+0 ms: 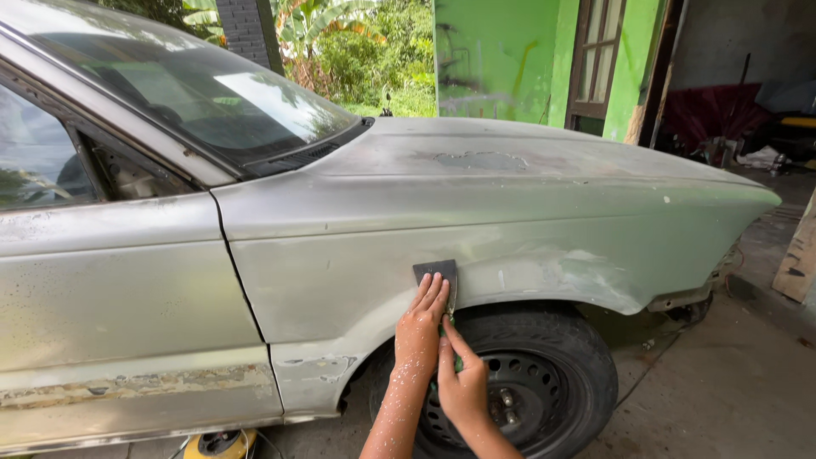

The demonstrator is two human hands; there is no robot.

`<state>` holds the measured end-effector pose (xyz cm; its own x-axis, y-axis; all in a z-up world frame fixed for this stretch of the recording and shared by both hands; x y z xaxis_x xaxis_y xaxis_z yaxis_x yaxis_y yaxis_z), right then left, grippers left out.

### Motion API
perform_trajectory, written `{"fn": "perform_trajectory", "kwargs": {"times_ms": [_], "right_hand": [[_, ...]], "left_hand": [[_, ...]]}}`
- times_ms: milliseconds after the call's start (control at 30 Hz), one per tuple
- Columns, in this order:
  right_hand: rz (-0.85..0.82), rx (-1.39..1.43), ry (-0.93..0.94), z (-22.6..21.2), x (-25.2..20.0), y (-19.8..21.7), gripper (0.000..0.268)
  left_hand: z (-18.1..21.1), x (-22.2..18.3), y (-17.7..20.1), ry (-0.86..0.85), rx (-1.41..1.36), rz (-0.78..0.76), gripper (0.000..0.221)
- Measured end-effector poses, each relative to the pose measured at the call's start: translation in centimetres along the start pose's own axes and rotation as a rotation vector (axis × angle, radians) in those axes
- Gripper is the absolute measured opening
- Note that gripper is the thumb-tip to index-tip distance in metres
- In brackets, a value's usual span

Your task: The person uses a hand scraper to remove paint and surface material from the front fender of a silver car. The scraping is performed repeatedly over the same area above the front wheel, with the person occasionally pausing to wipe the surface with their hand.

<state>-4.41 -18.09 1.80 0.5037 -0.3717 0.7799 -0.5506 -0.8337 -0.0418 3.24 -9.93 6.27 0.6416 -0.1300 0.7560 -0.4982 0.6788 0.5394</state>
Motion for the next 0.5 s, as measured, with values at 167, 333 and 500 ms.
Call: {"fn": "perform_trajectory", "kwargs": {"times_ms": [167, 333, 500], "right_hand": [[-0.205, -0.209, -0.052, 0.9, -0.9, 3.6, 0.041], [-0.313, -0.240, -0.055, -0.6, -0.8, 3.9, 0.042], [-0.188, -0.238, 0.025, 0.7, -0.3, 2.3, 0.037]], "left_hand": [[-0.2, -3.0, -4.5, -0.089, 0.224, 0.053, 0.073], [-0.1, -3.9, -4.8, -0.086, 0.268, 0.132, 0.067], [-0.5, -2.1, -4.4, -0.041, 0.278, 0.106, 0.091]]}}
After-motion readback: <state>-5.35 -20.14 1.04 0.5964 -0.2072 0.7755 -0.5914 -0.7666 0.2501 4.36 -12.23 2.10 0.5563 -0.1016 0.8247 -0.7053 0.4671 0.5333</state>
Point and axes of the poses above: each hand's wrist, its own x-axis towards the middle knuckle, its own y-axis out of the back of the hand, z = x × y, the point moved 6 cm from there along x, towards the middle knuckle, and after that the axes turned 15 degrees about y, right-handed, at the moved point
